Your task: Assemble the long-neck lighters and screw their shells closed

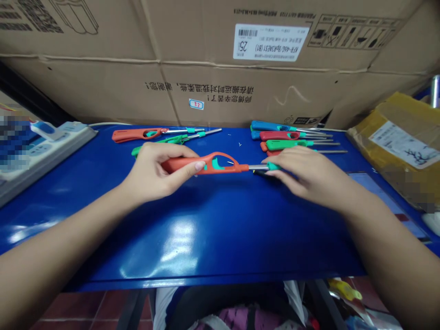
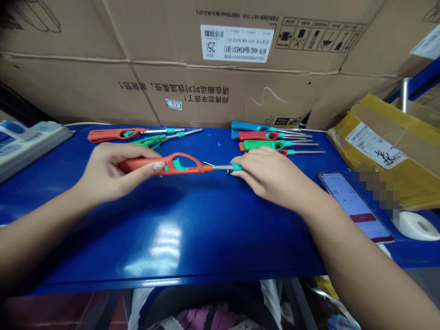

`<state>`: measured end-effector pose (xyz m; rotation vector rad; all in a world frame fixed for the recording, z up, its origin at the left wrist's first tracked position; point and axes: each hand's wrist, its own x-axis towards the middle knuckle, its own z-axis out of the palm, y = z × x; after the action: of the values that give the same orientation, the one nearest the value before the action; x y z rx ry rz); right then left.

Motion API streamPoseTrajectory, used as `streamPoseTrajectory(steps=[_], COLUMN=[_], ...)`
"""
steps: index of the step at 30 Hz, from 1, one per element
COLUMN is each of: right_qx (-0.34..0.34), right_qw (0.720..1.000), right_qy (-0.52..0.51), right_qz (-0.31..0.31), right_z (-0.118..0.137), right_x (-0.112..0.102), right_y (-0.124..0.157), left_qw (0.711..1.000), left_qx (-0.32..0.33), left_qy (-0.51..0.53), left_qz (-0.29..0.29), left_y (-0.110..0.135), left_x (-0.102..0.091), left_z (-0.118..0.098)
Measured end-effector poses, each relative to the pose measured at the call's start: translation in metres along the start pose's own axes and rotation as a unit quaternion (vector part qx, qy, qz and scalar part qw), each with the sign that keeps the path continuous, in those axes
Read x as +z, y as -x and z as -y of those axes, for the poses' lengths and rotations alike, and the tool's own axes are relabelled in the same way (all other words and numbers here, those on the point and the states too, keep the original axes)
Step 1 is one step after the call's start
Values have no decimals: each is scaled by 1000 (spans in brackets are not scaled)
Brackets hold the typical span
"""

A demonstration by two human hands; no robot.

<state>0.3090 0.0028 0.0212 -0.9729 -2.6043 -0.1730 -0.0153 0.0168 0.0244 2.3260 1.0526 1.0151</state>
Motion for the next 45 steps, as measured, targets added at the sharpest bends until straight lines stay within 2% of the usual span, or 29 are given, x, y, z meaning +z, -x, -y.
streamPoseTrajectory(steps=[3, 5, 8, 11, 14, 18, 21, 25, 27, 30, 34, 36, 37, 39, 42, 45], right_qx=[-52, -69, -58, -54, -50, -23, -20, -9, 16, 32, 72, 123, 157, 233, 252, 256], right_qw=[999, 997, 998, 998, 997, 987, 985, 988, 989, 988, 988, 985, 982, 969, 963, 962], right_qy=[12, 36, 18, 11, -34, -121, -141, -137, -127, -116, -134, -116, -99, -71, -70, -82], right_qz=[2, 6, -1, 7, 46, 105, 98, 67, 81, 99, 13, -21, -17, 33, 60, 48], right_z=[16, 24, 27, 26, 27, 30, 31, 30, 28, 23, 14, 7, 3, -3, -8, -7], right_x=[10, 17, 23, 24, 23, 22, 24, 28, 29, 27, 22, 22, 24, 29, 36, 37], right_y=[-2, -3, -3, -2, 0, 1, 1, 0, -2, -6, -8, -5, -3, 2, 6, 4], left_qw=[998, 995, 986, 978, 986, 998, 994, 997, 996, 989, 967, 960, 958, 954, 949, 945], left_qx=[-17, -59, -115, -142, -99, 51, 111, 67, 42, 42, 70, 79, 85, 90, 101, 106], left_qy=[41, 50, 85, 122, 105, 28, 9, -7, -15, -32, -51, -59, -65, -88, -105, -126], left_qz=[42, 68, 80, 92, 86, 36, 24, 43, 73, 138, 241, 262, 267, 273, 280, 282], left_y=[5, 8, 8, 6, 8, 16, 20, 16, 13, 9, 10, 11, 13, 15, 16, 14], left_x=[13, 20, 24, 23, 23, 25, 26, 25, 25, 25, 30, 33, 34, 36, 34, 25], left_z=[-8, -12, -14, -14, -13, -13, -13, -13, -10, -5, 0, 0, 0, -2, -4, -3])
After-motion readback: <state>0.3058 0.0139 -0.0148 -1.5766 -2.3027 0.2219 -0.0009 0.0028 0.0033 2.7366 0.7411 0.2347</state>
